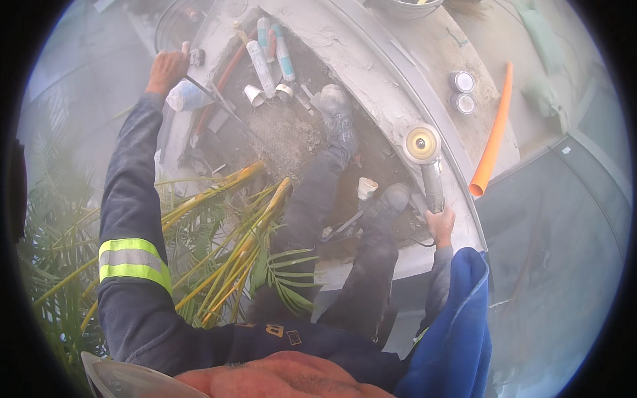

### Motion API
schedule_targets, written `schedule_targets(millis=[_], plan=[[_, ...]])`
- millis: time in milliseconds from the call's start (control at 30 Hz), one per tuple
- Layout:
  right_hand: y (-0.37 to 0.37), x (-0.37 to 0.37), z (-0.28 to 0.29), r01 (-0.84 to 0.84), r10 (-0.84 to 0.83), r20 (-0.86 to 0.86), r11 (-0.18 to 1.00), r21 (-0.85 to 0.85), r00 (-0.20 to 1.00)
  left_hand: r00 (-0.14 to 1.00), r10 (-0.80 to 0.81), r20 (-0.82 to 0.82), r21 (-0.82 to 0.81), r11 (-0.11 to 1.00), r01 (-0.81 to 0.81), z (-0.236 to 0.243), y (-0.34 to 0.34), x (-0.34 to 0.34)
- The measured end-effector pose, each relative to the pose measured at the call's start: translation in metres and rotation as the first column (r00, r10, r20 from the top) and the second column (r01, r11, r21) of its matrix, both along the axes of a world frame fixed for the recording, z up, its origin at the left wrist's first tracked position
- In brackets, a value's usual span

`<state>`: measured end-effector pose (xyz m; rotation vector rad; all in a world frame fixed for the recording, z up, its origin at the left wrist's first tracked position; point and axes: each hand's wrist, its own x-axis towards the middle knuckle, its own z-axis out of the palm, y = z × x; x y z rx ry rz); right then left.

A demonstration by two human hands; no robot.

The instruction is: The person uses an angle grinder to smooth a concrete surface. They hold the tool with both hands and move it along the edge of a wall or curb, generating dust as they work.

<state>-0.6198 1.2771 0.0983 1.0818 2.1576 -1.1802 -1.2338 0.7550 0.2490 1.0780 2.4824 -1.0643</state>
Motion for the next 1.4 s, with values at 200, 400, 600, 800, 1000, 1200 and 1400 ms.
schedule_targets(millis=[200, 400, 600, 800, 1000, 1200, 1400], plan=[[-0.026, -0.028, 0.004, -0.083, 0.076, 0.125, 0.995, 0.053, 0.989, 0.915, 0.341, -0.217, 0.196, 0.933, -0.301, 0.072, -0.060, -0.112], [-0.044, -0.070, 0.014, -0.090, 0.088, 0.091, 0.996, 0.011, 0.992, 0.685, 0.629, -0.368, 0.194, 0.772, -0.605, 0.148, -0.195, -0.155], [-0.046, -0.103, 0.017, -0.029, 0.040, 0.198, 0.998, -0.061, 0.979, 0.585, 0.768, -0.261, -0.042, 0.596, -0.802, 0.118, -0.290, -0.076], [-0.054, -0.127, 0.022, -0.015, 0.024, 0.124, 0.997, -0.072, 0.992, 0.592, 0.703, 0.394, -0.049, 0.660, -0.750, -0.013, -0.165, 0.014], [-0.058, -0.115, 0.004, -0.161, 0.156, 0.111, 0.986, 0.041, 0.982, 0.632, 0.602, 0.488, -0.150, 0.771, -0.619, -0.082, -0.161, 0.117], [-0.066, -0.157, 0.008, -0.008, 0.018, 0.141, 0.997, -0.077, 0.990, 0.698, 0.621, 0.356, -0.127, 0.773, -0.622, -0.110, -0.177, 0.163], [-0.066, -0.170, -0.013, -0.129, 0.123, 0.088, 0.989, 0.068, 0.988, 0.651, 0.614, 0.446, -0.269, 0.786, -0.557, -0.151, -0.149, 0.174]])
